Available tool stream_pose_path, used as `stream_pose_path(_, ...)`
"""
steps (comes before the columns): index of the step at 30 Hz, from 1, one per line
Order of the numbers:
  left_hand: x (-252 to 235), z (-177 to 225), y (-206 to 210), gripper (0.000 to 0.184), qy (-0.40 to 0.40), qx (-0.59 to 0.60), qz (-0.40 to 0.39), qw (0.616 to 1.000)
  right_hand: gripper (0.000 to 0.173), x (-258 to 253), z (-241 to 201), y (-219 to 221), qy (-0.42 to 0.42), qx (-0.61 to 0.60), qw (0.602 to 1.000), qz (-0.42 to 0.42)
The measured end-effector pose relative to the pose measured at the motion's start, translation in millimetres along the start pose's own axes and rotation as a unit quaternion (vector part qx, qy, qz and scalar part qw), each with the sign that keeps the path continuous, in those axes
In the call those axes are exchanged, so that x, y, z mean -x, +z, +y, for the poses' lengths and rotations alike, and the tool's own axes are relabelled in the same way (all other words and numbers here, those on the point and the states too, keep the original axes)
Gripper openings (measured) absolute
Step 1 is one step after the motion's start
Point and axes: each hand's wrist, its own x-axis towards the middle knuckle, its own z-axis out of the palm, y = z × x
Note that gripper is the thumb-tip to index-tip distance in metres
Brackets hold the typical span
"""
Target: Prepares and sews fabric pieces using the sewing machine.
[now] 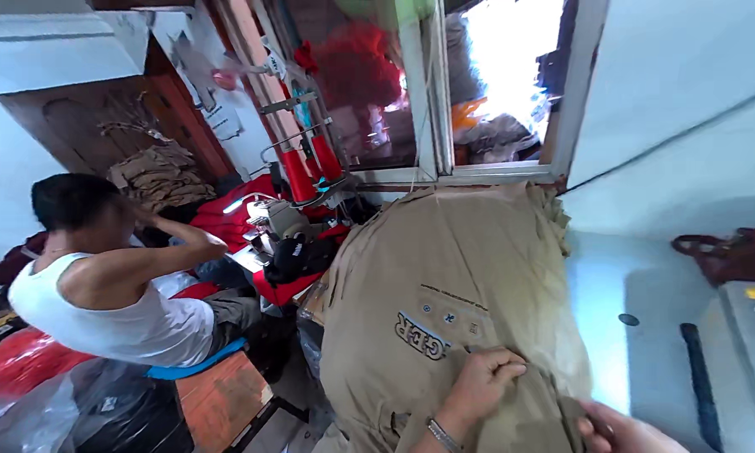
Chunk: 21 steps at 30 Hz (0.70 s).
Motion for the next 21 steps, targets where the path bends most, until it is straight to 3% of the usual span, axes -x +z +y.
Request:
stream_pose_path(3,-5.2,18.2,-6.5,0.021,0.021,0.006,0.001,1.0,0.019,-21.9,-9.6,-1.0,-0.115,-0.017,0.992,0.048)
stream_pose_path(6,-19.1,43.6,-12.8,0.016,0.06,0.004,-0.006,0.998,0.009,-37.0,-13.5,-5.4,-0.272,0.023,0.957,0.093)
stream_pose_path(9,-32.4,52.0,-10.8,0.017,0.068,-0.007,-0.008,0.998,0.005,-37.7,-16.9,-1.9,-0.357,0.04,0.929,0.09)
stream_pose_path(14,-46.2,46.9,2.5,0.016,0.065,-0.036,-0.047,0.996,0.027,-33.6,-11.7,3.9,-0.402,0.103,0.909,0.046)
stream_pose_path(21,-47.9,46.0,8.9,0.012,0.081,-0.034,-0.032,0.996,0.03,-22.2,-15.1,5.3,-0.412,0.217,0.884,0.048)
